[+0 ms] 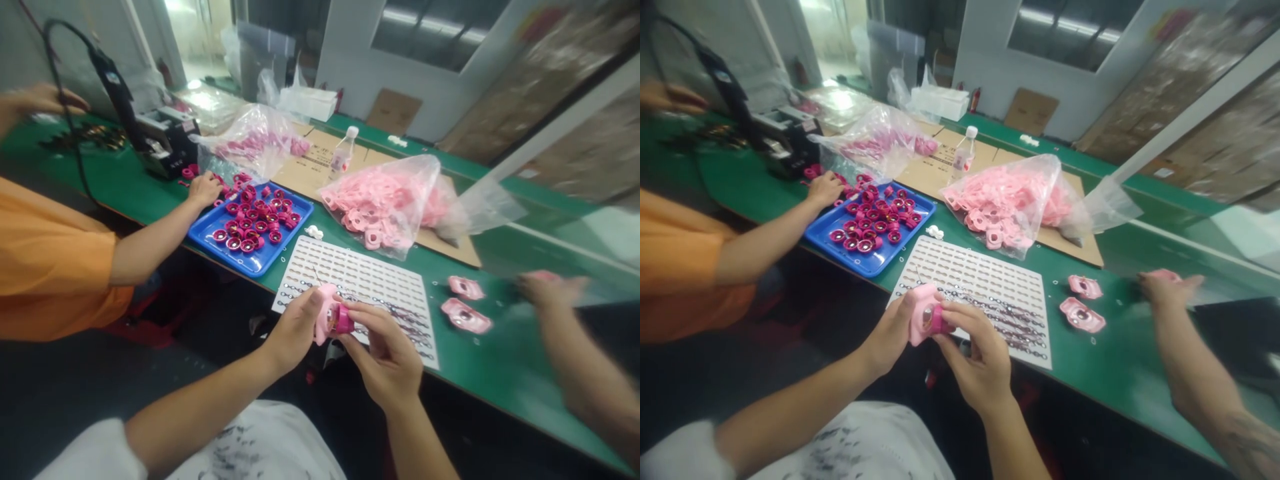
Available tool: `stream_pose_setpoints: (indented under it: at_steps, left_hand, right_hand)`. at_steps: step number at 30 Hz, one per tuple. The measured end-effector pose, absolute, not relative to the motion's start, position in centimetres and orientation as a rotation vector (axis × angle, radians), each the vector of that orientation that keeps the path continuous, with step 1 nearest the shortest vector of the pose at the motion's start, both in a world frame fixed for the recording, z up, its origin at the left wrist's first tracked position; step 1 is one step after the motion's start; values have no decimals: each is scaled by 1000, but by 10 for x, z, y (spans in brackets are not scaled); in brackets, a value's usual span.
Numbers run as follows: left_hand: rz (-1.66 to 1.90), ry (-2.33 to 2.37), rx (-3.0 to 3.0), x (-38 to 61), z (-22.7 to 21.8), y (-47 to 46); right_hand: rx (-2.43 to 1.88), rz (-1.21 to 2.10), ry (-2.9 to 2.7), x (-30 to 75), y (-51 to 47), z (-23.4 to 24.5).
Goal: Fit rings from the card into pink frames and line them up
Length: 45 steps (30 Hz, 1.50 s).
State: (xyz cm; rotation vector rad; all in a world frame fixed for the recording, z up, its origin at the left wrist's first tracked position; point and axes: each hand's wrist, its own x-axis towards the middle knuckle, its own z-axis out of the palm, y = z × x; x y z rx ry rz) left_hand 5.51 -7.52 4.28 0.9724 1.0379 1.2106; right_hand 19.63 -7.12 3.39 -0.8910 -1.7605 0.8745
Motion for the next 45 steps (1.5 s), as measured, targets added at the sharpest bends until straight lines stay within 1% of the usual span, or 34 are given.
stream_pose_setpoints:
  at_steps: [6,11,18,27,32,45]
  left_hand:
    - [1162,944,825,55,42,-74]
    - [1178,925,817,56,44,-72]
    - [1239,980,948,61,33,-73]
    - [1230,955,801,65,26,-71]
    - [1219,890,719,68,27,-69]
    - [1182,860,697,65,19,-70]
  right_hand:
    - [-946,689,-1915,205,-67,43]
    - [-912,546,-2056,210,-65,48]
    - [-923,608,-2062,208,-67,44]
    - [-989,782,-1858,205,-71,31]
    - [-1025,746,-1837,205,-72,33]
    - [-1044,512,-2166,220,-70,44]
